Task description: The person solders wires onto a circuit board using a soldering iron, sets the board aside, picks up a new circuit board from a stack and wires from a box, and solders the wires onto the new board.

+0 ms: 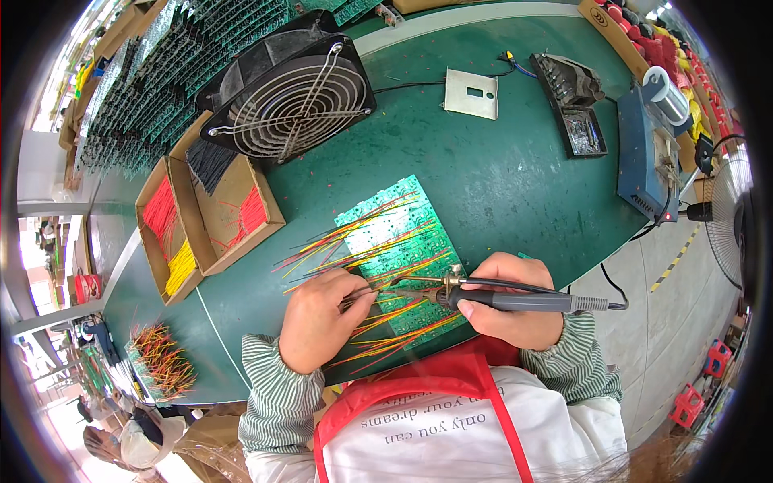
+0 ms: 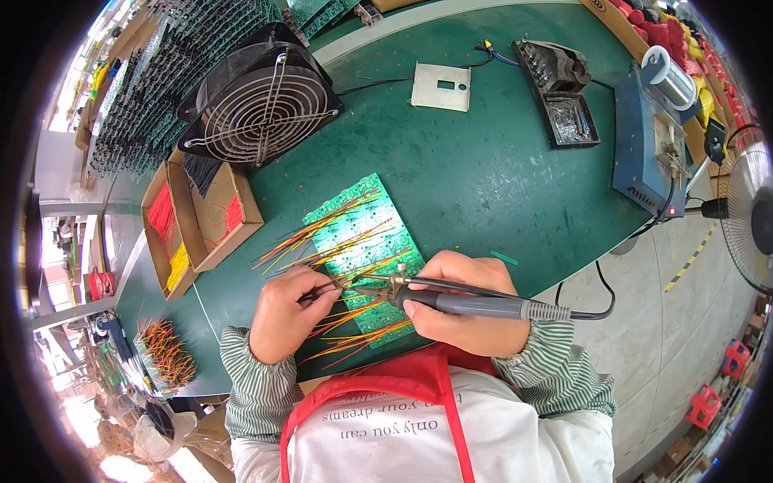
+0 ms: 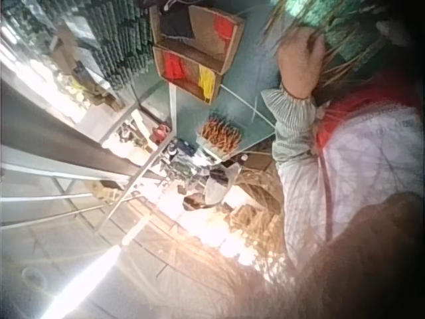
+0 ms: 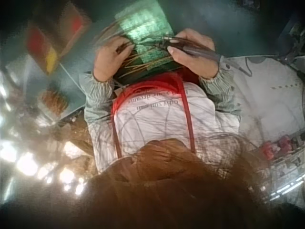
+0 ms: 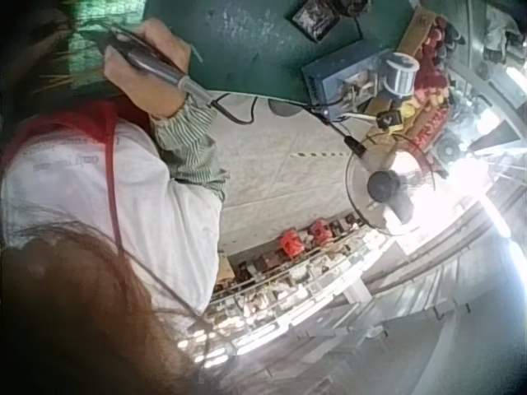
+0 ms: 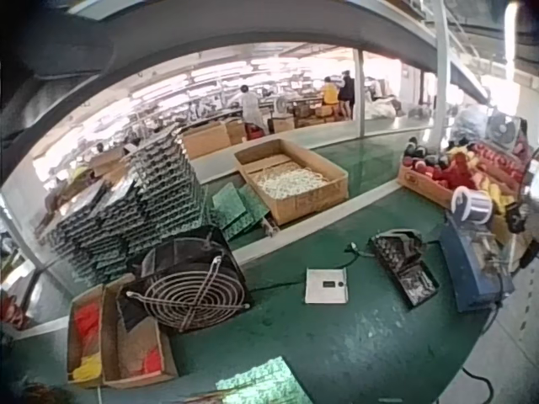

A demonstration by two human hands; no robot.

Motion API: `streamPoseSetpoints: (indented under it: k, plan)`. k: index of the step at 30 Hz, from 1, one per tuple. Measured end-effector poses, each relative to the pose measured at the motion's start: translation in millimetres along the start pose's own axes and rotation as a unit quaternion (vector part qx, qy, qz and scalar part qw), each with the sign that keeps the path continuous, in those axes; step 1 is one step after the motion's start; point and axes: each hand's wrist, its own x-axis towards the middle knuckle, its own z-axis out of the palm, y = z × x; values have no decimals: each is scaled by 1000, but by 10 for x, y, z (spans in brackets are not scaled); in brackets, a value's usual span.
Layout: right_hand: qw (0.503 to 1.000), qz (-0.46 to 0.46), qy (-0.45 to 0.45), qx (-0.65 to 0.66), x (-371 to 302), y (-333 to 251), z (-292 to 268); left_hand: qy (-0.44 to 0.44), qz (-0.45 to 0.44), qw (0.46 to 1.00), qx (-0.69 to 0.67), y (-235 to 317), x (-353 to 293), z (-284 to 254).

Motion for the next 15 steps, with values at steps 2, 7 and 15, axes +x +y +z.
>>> streamPoseSetpoints:
  k: [2, 7, 15]
  plan:
    - [1000, -1, 4, -4, 11, 6, 8, -11, 2, 1000, 0, -3, 9, -10]
    - [1000, 9, -2, -14, 50, 21, 6, -22, 10, 1000, 0, -52, 64, -24]
    - [1000, -14, -2, 1, 101, -63, -20, -1, 42, 999, -4, -144, -21, -83]
